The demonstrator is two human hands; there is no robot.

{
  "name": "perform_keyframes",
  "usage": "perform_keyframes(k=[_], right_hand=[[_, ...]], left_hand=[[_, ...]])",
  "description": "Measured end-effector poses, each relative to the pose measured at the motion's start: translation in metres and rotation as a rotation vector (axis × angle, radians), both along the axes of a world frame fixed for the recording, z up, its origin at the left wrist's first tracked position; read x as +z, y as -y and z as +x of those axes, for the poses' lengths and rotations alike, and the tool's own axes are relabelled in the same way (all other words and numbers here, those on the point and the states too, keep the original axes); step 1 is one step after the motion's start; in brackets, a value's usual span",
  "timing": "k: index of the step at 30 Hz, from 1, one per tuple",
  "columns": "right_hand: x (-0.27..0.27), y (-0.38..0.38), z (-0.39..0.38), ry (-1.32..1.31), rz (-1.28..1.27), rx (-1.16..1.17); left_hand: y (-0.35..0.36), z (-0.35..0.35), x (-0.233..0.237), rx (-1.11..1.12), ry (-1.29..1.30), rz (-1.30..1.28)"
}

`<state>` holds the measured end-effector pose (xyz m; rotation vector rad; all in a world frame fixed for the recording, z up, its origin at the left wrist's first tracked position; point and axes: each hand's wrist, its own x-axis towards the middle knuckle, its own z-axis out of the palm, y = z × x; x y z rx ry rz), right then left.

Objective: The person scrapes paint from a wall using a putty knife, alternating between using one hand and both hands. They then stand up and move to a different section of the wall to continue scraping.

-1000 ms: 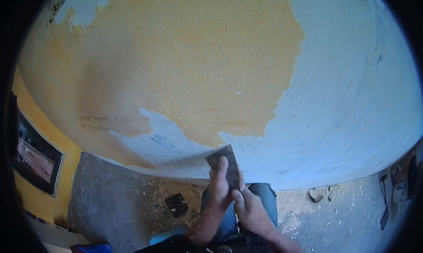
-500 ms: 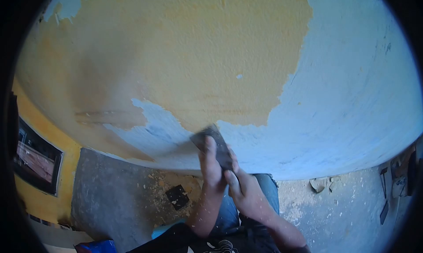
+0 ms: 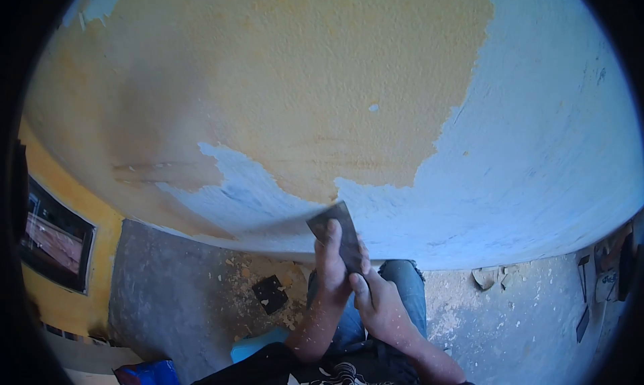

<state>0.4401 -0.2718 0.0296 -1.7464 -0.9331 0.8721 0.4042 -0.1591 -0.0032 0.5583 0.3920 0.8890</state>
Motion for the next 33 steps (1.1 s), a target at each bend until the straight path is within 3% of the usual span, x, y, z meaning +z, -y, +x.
perform_keyframes(k=[5, 8, 10, 12, 16, 18, 22, 25, 29, 33], right_hand=[[0.017, -0.03, 0.007, 0.162, 0.071, 0.076], [0.023, -0.024, 0.001, 0.089, -0.011, 0.086], [-0.001, -0.014, 0.0, 0.068, 0.018, 0.085], [-0.008, -0.014, -0.005, 0.01, 0.046, -0.054], [-0.003, -0.03, -0.001, 0.137, 0.076, 0.058], [-0.009, -0.021, -0.003, 0.129, 0.068, 0.084], [-0.021, -0.011, -0.005, -0.041, 0.0, -0.068], [0.0, -0.034, 0.001, 0.068, 0.029, 0.073], [-0.008, -0.014, -0.011, 0.014, 0.021, -0.046], [-0.011, -0.028, -0.002, 0.102, 0.009, 0.014]], left_hand=[[-0.024, 0.001, 0.016, 0.101, -0.004, 0.041], [-0.02, -0.006, 0.015, 0.104, -0.012, 0.045], [-0.003, 0.0, -0.001, 0.052, -0.13, -0.013], [-0.004, 0.002, -0.007, 0.056, -0.021, -0.002], [-0.027, -0.005, -0.007, 0.086, 0.005, 0.022], [-0.019, -0.012, -0.007, -0.012, -0.049, -0.013], [-0.008, -0.001, -0.016, 0.002, -0.036, 0.067], [-0.031, -0.007, -0.004, -0.004, 0.033, -0.028], [-0.012, -0.005, -0.013, -0.005, -0.058, -0.001], [-0.024, -0.002, -0.02, 0.005, 0.026, 0.036]])
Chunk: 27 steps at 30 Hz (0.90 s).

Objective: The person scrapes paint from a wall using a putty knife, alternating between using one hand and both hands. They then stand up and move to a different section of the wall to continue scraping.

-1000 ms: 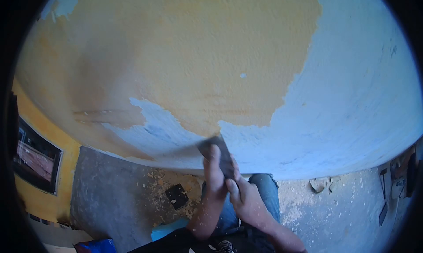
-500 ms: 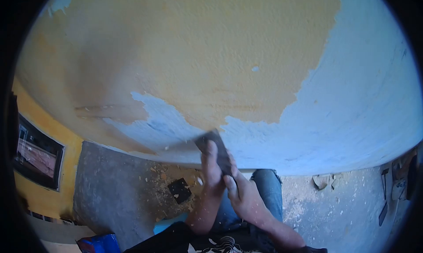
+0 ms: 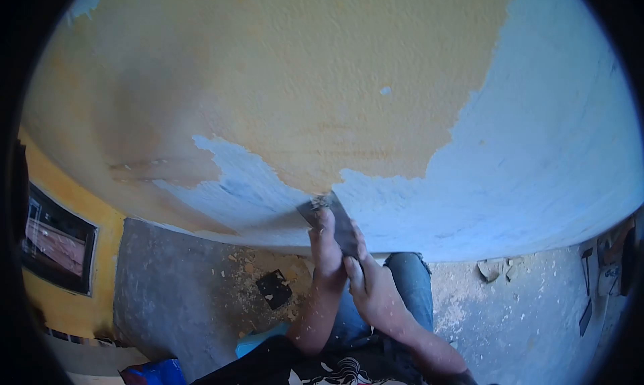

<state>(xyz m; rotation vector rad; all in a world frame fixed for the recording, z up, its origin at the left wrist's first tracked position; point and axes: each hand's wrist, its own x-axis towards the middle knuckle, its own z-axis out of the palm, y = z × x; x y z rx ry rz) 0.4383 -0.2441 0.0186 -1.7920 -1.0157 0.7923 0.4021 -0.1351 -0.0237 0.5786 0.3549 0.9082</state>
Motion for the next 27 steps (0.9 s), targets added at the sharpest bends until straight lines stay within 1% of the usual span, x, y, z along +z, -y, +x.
perform_keyframes(k=[2, 3, 4, 5, 6, 7, 8, 9, 10, 11, 13, 15, 16, 17, 19, 20, 21, 23, 24, 25, 26, 27], right_hand=[[-0.002, 0.0, 0.002, 0.027, 0.002, 0.027], [-0.002, -0.002, 0.001, 0.057, 0.023, 0.06], [0.008, 0.003, -0.002, -0.006, 0.009, 0.025], [0.006, 0.007, -0.005, 0.005, 0.022, 0.027], [0.002, 0.012, -0.007, -0.045, 0.017, -0.032], [-0.001, 0.014, -0.008, -0.102, 0.007, -0.09], [-0.007, 0.009, -0.007, -0.037, 0.031, -0.052], [-0.006, 0.005, -0.007, -0.055, 0.014, -0.063], [0.001, -0.003, -0.005, -0.026, 0.011, 0.011], [0.005, -0.009, -0.004, 0.011, 0.02, 0.094], [-0.003, -0.001, -0.008, 0.041, 0.038, 0.123], [-0.007, 0.012, -0.014, -0.103, -0.005, -0.027], [-0.002, 0.012, -0.013, -0.126, -0.026, -0.04], [-0.004, 0.007, -0.013, -0.134, -0.032, -0.041], [-0.01, -0.007, -0.013, -0.134, -0.029, 0.037], [-0.014, -0.008, -0.014, -0.081, 0.011, 0.025], [-0.009, -0.007, -0.012, -0.072, 0.017, 0.04], [0.003, 0.007, -0.015, -0.147, -0.053, -0.029], [0.001, 0.001, -0.011, -0.138, -0.042, -0.03], [-0.005, -0.005, -0.009, -0.084, -0.012, 0.009], [-0.009, -0.008, -0.011, -0.043, 0.01, 0.039], [-0.009, -0.009, -0.014, -0.06, -0.004, 0.031]], left_hand=[[-0.006, -0.002, 0.008, 0.045, 0.117, -0.024], [-0.002, -0.005, 0.005, 0.049, 0.117, -0.025], [0.004, -0.006, 0.0, 0.011, 0.063, -0.041], [0.009, -0.005, -0.002, -0.029, 0.01, -0.055], [0.017, 0.001, -0.003, 0.033, -0.031, -0.056], [0.012, 0.001, 0.002, 0.037, -0.025, -0.052], [0.007, -0.004, 0.005, 0.022, -0.011, -0.032], [0.002, -0.009, 0.007, 0.002, -0.003, -0.018], [-0.004, -0.011, 0.006, 0.013, 0.001, -0.046], [-0.008, -0.013, 0.016, 0.07, 0.056, -0.098], [-0.002, -0.021, 0.016, 0.002, 0.001, -0.108], [0.01, -0.012, -0.004, -0.047, -0.088, -0.024], [0.012, -0.007, 0.001, 0.009, -0.023, -0.063], [0.007, -0.009, 0.004, 0.009, -0.031, -0.069], [-0.007, -0.016, 0.009, 0.025, -0.063, 0.028], [-0.01, -0.017, -0.003, -0.011, -0.049, 0.03], [-0.01, -0.017, -0.002, 0.004, -0.04, 0.037], [0.006, -0.017, 0.007, -0.023, -0.117, 0.007], [0.008, -0.009, 0.011, 0.057, -0.112, -0.001], [0.001, -0.01, 0.01, 0.056, -0.112, 0.002], [-0.01, -0.015, 0.008, 0.045, -0.064, -0.02], [-0.017, -0.021, 0.007, 0.035, -0.02, -0.052]])
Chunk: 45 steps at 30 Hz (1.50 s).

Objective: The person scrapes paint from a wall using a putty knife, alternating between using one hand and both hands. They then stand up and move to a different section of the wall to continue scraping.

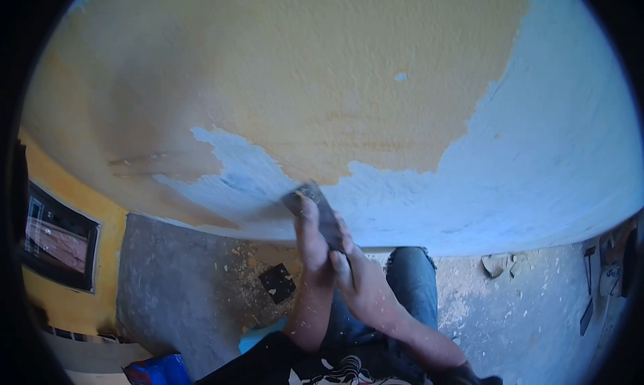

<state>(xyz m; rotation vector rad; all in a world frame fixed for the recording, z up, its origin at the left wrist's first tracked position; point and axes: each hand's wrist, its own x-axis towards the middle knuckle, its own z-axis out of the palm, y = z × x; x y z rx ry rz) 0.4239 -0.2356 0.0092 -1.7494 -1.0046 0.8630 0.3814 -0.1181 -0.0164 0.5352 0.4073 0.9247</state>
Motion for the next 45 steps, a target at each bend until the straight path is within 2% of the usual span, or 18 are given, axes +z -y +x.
perform_keyframes(k=[2, 4, 7, 9, 10, 12, 14, 16, 18, 20, 22, 27, 30, 32, 36, 38, 40, 45], right_hand=[[0.006, -0.01, -0.001, 0.113, 0.13, 0.044], [0.007, 0.001, -0.002, 0.04, 0.123, 0.037], [0.002, 0.005, -0.004, -0.052, 0.016, -0.067], [-0.003, -0.009, -0.002, 0.016, 0.053, 0.005], [-0.001, -0.013, -0.002, 0.061, 0.074, 0.048], [0.01, -0.009, -0.004, 0.068, 0.089, 0.075], [0.016, 0.005, -0.007, -0.087, -0.047, 0.002], [0.01, 0.001, -0.004, -0.102, -0.103, 0.01], [0.007, -0.008, -0.008, -0.008, 0.011, 0.004], [0.005, -0.001, -0.011, -0.032, -0.003, 0.025], [0.006, 0.0, -0.009, -0.055, 0.018, 0.062], [-0.003, -0.004, -0.011, -0.123, 0.106, -0.03], [0.016, -0.016, -0.008, -0.043, 0.05, 0.071], [0.014, -0.003, -0.011, -0.048, 0.096, 0.045], [0.004, 0.001, -0.009, -0.181, 0.027, -0.02], [-0.007, -0.006, -0.007, -0.127, -0.013, 0.013], [0.012, 0.003, -0.007, -0.19, -0.053, 0.041], [0.034, -0.018, 0.002, -0.064, 0.053, 0.039]], left_hand=[[-0.001, -0.006, 0.004, 0.05, 0.032, 0.023], [0.011, -0.005, 0.003, -0.042, -0.026, 0.007], [0.014, 0.005, 0.0, -0.013, -0.042, 0.044], [0.0, -0.003, -0.004, -0.041, -0.12, 0.038], [-0.006, -0.004, 0.002, -0.001, 0.035, 0.041], [-0.001, -0.007, 0.002, -0.012, 0.013, -0.029], [0.012, -0.003, 0.007, -0.061, -0.016, 0.037], [0.012, 0.003, 0.004, 0.017, -0.018, 0.002], [0.0, -0.006, 0.004, -0.056, -0.031, 0.03], [-0.004, -0.009, 0.0, -0.002, 0.02, 0.047], [0.003, -0.011, -0.002, -0.074, 0.012, -0.027], [0.002, -0.006, 0.004, -0.079, -0.005, 0.034], [-0.006, -0.012, 0.017, 0.035, -0.042, 0.0], [0.002, -0.014, 0.017, -0.069, -0.107, 0.093], [0.002, -0.006, 0.015, -0.062, -0.053, 0.082], [0.001, -0.009, 0.008, -0.088, -0.073, 0.065], [0.002, -0.009, 0.01, -0.083, -0.077, 0.069], [-0.012, -0.003, 0.042, 0.005, -0.002, 0.096]])
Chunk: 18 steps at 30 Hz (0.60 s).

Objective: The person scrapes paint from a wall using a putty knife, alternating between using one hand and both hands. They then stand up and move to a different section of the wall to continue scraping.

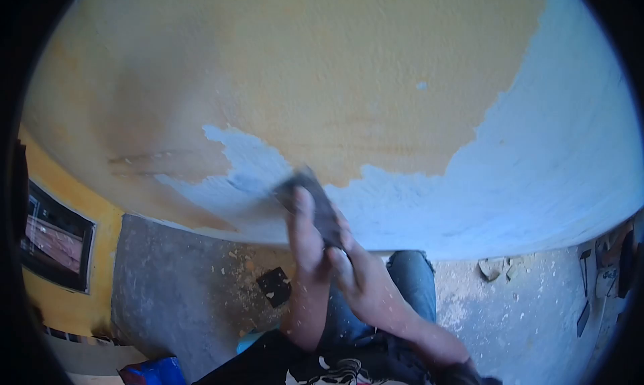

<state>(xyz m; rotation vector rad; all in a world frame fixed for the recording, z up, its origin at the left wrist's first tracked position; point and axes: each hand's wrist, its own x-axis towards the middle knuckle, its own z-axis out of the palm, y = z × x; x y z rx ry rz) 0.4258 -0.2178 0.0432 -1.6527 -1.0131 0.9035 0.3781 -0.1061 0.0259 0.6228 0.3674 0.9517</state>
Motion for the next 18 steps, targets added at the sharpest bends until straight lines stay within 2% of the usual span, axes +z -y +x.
perform_keyframes(k=[1, 3, 5, 7, 9, 10, 13, 18], right_hand=[[0.004, -0.003, -0.002, 0.077, 0.028, 0.066], [0.001, 0.005, -0.007, 0.07, 0.022, 0.075], [-0.026, 0.029, -0.015, -0.068, -0.006, -0.039], [-0.031, 0.027, -0.011, -0.101, -0.037, -0.036], [-0.042, 0.019, -0.014, -0.079, 0.011, 0.028], [-0.044, 0.015, -0.017, -0.079, 0.017, 0.027], [-0.047, 0.011, -0.026, -0.157, 0.096, 0.015], [-0.042, 0.007, -0.028, -0.003, 0.141, -0.002]], left_hand=[[-0.002, -0.007, 0.005, 0.024, 0.033, -0.021], [0.003, -0.008, -0.006, 0.026, -0.006, -0.024], [0.025, -0.007, -0.029, -0.101, -0.124, -0.046], [0.025, -0.002, -0.03, -0.045, -0.076, -0.01], [0.017, -0.008, -0.024, -0.053, -0.139, -0.017], [0.014, -0.009, -0.02, -0.002, -0.167, -0.001], [0.01, -0.016, -0.012, -0.036, -0.225, 0.042], [0.006, -0.022, -0.015, -0.073, -0.224, 0.055]])
